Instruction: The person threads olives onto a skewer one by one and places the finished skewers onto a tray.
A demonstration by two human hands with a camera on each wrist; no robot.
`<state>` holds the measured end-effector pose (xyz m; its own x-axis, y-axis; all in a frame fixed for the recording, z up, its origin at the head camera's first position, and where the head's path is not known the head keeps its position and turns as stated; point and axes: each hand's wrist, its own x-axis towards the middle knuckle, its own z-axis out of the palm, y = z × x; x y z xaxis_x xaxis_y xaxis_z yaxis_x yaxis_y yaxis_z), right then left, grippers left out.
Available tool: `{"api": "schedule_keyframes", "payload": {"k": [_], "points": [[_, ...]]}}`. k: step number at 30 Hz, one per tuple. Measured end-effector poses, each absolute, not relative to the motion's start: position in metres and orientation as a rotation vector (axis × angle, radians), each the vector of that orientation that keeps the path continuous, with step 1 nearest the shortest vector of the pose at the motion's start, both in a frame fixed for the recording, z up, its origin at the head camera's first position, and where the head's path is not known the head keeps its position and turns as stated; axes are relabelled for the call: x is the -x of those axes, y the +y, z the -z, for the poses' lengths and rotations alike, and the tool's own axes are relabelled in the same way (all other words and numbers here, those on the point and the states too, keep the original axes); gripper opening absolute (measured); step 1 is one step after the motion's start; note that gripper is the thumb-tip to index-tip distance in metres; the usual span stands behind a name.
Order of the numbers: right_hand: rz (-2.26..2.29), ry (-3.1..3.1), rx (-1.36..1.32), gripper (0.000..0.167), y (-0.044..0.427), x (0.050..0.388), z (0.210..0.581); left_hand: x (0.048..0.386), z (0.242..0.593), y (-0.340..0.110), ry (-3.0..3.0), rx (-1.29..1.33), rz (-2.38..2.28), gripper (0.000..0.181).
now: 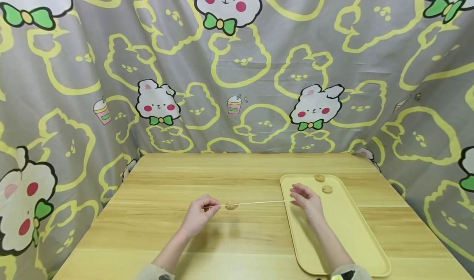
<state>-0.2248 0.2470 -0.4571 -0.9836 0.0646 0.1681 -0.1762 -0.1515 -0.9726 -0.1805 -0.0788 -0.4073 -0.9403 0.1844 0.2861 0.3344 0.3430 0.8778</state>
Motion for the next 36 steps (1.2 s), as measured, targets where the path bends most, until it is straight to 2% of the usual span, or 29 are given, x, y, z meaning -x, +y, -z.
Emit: {"api": "schedule_keyframes", "payload": {"k": [9, 16, 20, 24, 36], "points": [[-1.738, -2.324, 0.079, 0.037, 0.284, 0.255, 0.458, 0.172, 0.396, -0.078, -2.457, 0.445, 1.682, 0.005], [-1.348, -2.565, 0.073, 0.042, 0.285, 0.269, 0.464, 0.182, 0.413, -0.084, -2.469, 0.423, 1.659, 0.004], [-1.248, -2.625, 0.04, 0.045, 0.287, 0.275, 0.471, 0.191, 0.429, -0.088, -2.46, 0.42, 1.653, 0.005], [-1.161, -2.661, 0.02, 0.041, 0.289, 0.279, 0.479, 0.193, 0.436, -0.09, -2.428, 0.455, 1.655, 0.009], [-1.053, -2.67, 0.006, 0.036, 0.288, 0.285, 0.485, 0.193, 0.44, -0.095, -2.44, 0.442, 1.651, 0.012]]}}
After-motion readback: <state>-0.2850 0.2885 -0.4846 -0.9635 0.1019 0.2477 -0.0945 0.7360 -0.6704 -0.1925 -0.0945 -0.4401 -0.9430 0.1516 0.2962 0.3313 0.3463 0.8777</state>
